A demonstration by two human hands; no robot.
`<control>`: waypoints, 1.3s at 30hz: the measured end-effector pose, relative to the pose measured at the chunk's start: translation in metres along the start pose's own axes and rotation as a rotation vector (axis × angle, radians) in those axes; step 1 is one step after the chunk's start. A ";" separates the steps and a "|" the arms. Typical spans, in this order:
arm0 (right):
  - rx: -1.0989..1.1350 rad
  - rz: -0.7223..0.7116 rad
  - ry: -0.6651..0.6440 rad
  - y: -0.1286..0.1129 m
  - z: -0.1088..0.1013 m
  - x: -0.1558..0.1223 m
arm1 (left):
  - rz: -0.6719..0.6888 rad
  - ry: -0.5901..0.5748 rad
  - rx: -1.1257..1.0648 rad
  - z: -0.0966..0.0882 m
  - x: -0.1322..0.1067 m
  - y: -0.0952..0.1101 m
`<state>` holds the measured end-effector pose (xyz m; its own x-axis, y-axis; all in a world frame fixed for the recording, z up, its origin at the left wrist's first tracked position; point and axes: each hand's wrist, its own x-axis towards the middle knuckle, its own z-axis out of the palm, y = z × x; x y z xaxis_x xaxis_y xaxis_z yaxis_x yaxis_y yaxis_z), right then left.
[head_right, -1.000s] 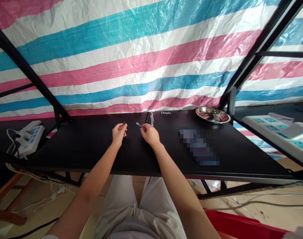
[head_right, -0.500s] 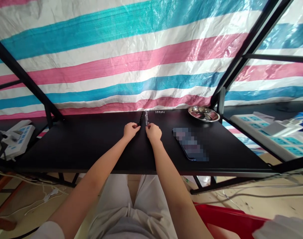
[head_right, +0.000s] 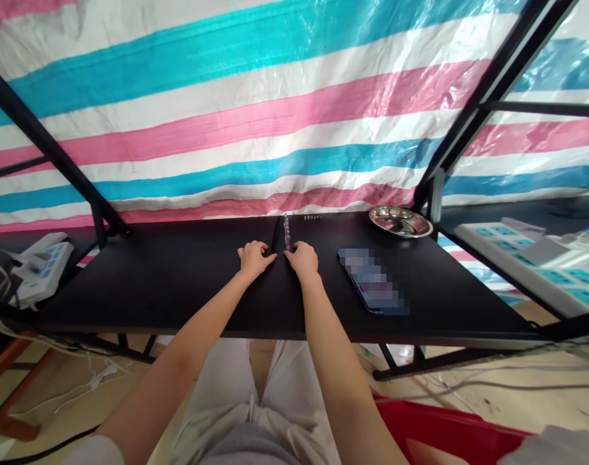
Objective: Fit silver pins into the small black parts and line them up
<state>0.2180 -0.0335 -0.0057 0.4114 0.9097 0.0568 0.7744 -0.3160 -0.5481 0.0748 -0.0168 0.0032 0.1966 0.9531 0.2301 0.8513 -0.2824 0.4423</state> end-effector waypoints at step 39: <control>0.000 -0.237 -0.003 -0.024 0.004 -0.019 | 0.170 0.420 -0.134 -0.020 -0.021 -0.008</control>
<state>0.1900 -0.0425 0.0033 0.2162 0.9594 0.1813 0.8493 -0.0932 -0.5196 0.0543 -0.0369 0.0127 0.0910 0.7733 0.6275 0.7485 -0.4688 0.4691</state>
